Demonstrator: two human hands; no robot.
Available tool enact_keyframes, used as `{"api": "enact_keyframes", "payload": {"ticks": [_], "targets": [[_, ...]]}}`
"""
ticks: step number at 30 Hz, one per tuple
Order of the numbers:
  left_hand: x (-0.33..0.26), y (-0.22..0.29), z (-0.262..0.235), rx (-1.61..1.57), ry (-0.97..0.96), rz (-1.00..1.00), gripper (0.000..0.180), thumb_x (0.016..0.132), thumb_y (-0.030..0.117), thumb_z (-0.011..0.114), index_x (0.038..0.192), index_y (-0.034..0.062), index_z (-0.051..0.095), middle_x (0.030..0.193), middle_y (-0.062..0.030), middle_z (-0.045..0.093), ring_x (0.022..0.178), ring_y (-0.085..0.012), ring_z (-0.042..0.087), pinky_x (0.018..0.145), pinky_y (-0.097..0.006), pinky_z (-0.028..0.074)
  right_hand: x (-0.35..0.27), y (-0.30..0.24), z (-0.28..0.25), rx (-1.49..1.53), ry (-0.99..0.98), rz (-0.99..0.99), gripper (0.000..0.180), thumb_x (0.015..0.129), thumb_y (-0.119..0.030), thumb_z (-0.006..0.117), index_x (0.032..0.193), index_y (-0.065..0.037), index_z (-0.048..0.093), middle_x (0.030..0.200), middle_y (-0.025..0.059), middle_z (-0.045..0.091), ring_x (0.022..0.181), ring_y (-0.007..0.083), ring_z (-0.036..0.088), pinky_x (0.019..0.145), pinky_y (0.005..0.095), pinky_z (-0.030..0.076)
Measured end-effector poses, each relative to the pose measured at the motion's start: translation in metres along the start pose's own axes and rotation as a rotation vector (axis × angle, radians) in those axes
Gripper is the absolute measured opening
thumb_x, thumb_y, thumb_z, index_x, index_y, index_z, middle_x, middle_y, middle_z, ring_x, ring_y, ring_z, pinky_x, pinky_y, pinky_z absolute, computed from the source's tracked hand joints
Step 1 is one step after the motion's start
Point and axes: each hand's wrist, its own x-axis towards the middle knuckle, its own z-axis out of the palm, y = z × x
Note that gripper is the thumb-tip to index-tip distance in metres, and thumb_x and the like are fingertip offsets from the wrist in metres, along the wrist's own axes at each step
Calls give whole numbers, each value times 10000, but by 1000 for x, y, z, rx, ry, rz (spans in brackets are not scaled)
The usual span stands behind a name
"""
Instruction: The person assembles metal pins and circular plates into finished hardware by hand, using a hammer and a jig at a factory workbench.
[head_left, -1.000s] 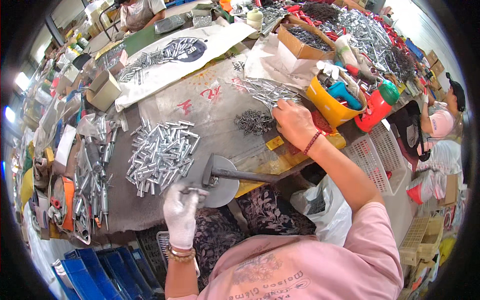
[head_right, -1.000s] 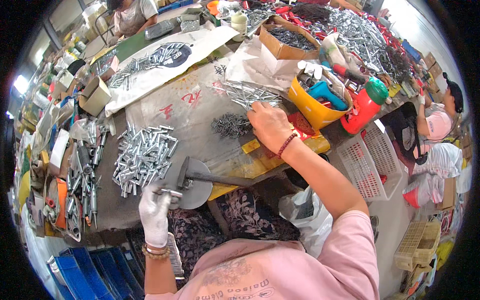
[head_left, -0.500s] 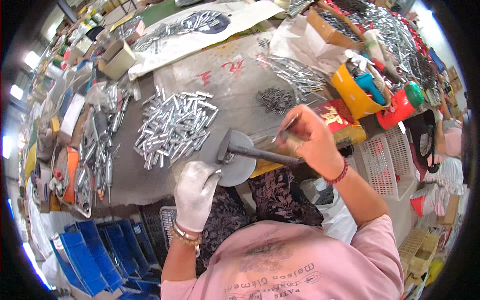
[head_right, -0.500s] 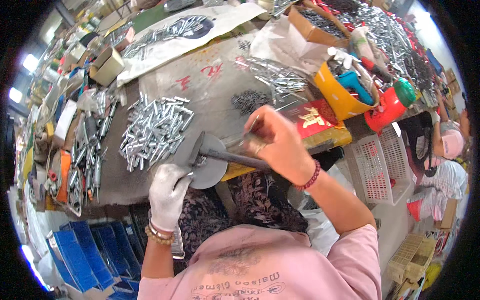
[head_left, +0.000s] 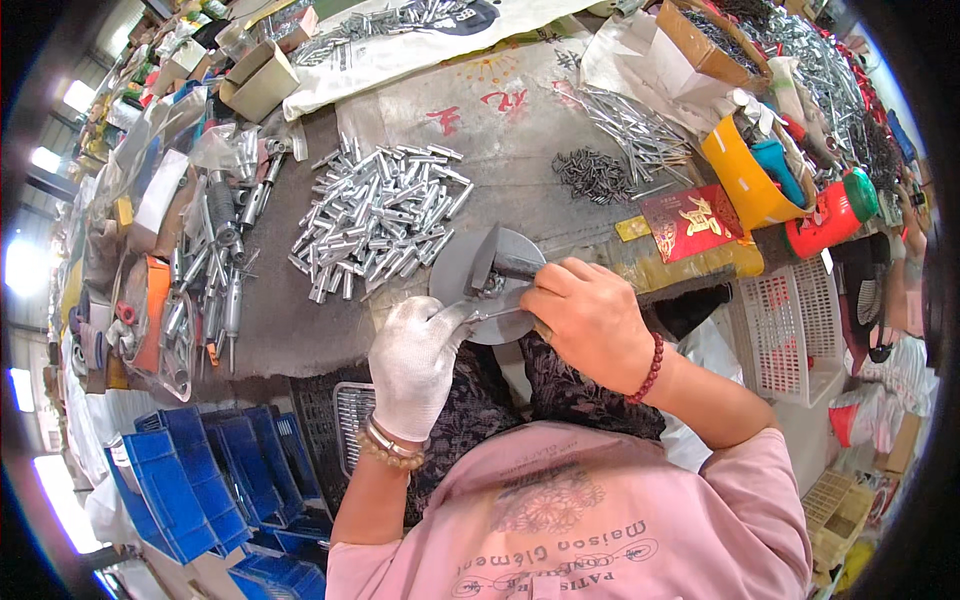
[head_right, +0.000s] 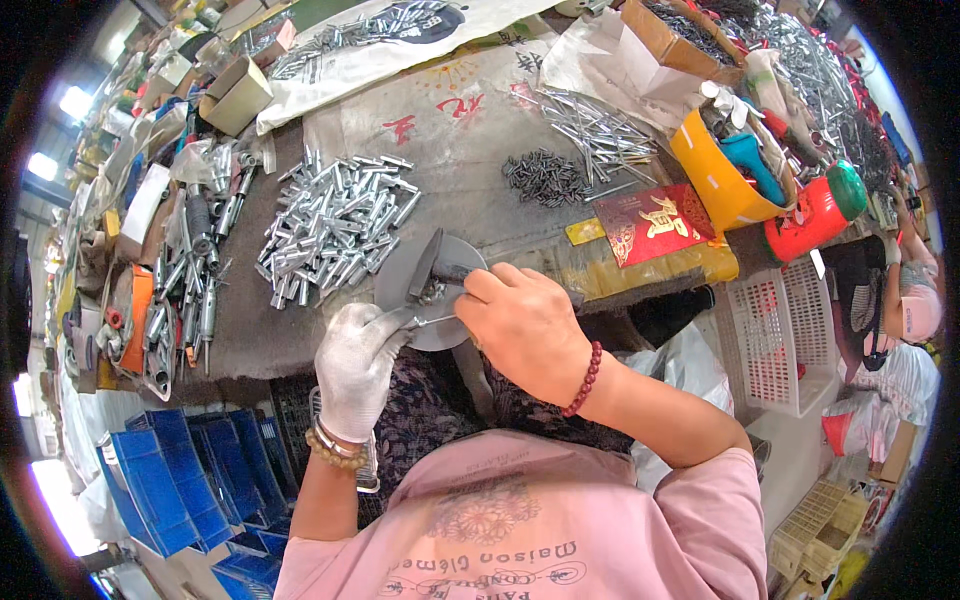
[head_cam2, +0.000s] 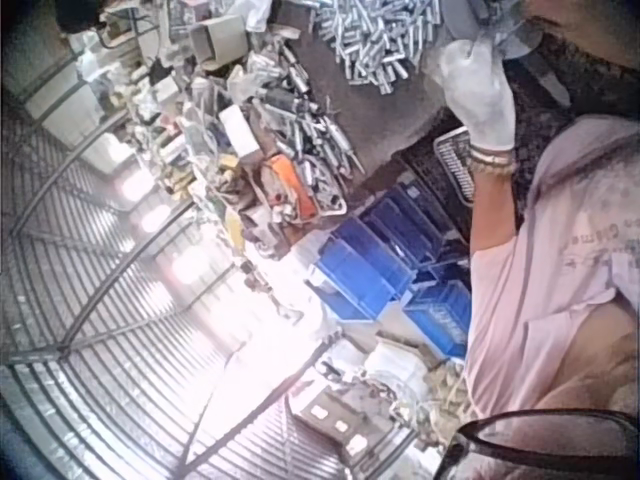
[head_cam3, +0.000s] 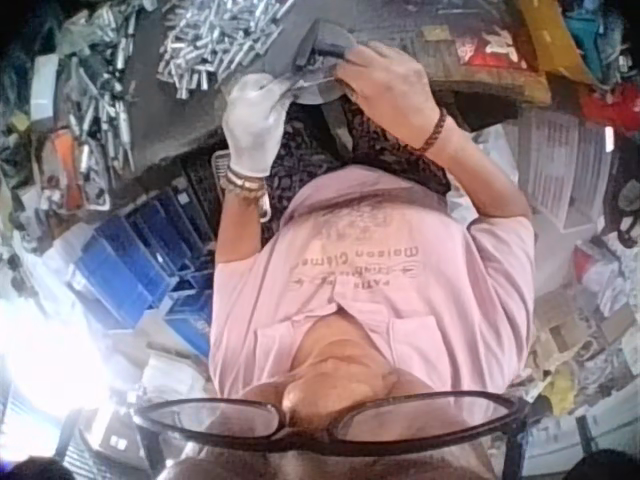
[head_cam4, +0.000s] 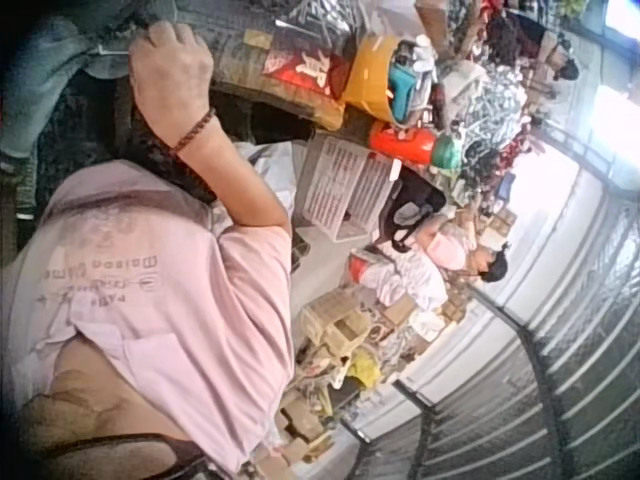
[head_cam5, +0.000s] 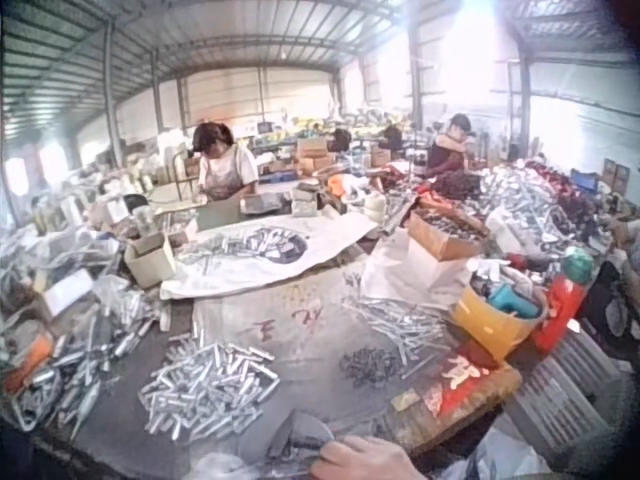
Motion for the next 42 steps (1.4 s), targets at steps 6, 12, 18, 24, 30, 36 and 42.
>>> {"api": "enact_keyframes", "payload": {"ticks": [6, 12, 18, 24, 30, 36, 42], "targets": [[-2, -8, 3, -146, 54, -6, 183, 832, 1, 837, 1008, 37, 798, 950, -109, 734, 931, -313, 702, 836, -412, 560, 3, 7, 1, -81, 17, -101, 62, 813, -115, 734, 857, -122, 691, 940, 38, 591, 919, 242, 639, 857, 395, 537], [-4, -6, 8, -90, 77, 28, 185, 823, -2, 842, 997, 49, 802, 938, -105, 718, 933, -316, 681, 839, -416, 548, 3, 14, 4, -36, 44, -127, 58, 823, -114, 742, 871, -116, 709, 955, 43, 608, 934, 247, 646, 874, 396, 531], [-5, -7, 9, -129, 99, 20, 184, 812, 35, 869, 983, 57, 804, 935, -104, 704, 933, -317, 670, 841, -423, 539, 2, 18, 7, 25, 56, -124, 67, 837, -105, 745, 903, -104, 729, 969, 45, 628, 951, 254, 655, 879, 409, 527], [-6, -13, 12, -200, 115, 17, 192, 798, 44, 895, 961, 47, 793, 921, -103, 697, 912, -311, 671, 818, -421, 538, 3, 18, 7, 60, 46, -92, 88, 844, -82, 723, 927, -107, 739, 958, 44, 632, 956, 262, 656, 887, 417, 518], [-4, -8, 11, -213, 109, 24, 187, 792, 23, 890, 946, 42, 787, 918, -105, 694, 916, -315, 673, 822, -421, 540, 3, 19, 13, 64, 48, -102, 82, 841, -84, 705, 908, -118, 738, 954, 39, 630, 953, 253, 656, 878, 406, 499], [-4, -7, 11, -202, 100, 24, 184, 790, 32, 890, 943, 49, 789, 923, -110, 697, 929, -324, 675, 836, -427, 539, 3, 15, 9, 62, 43, -110, 134, 798, -92, 760, 925, -134, 763, 949, 29, 641, 954, 242, 671, 873, 391, 502], [-8, -6, 9, -162, 106, 13, 183, 785, 43, 895, 930, 45, 784, 925, -104, 704, 948, -323, 675, 864, -434, 539, 9, 60, -19, -53, 203, 187, 215, 766, -63, 819, 971, -104, 768, 957, 88, 678, 966, 336, 706, 855, 466, 590]]}}
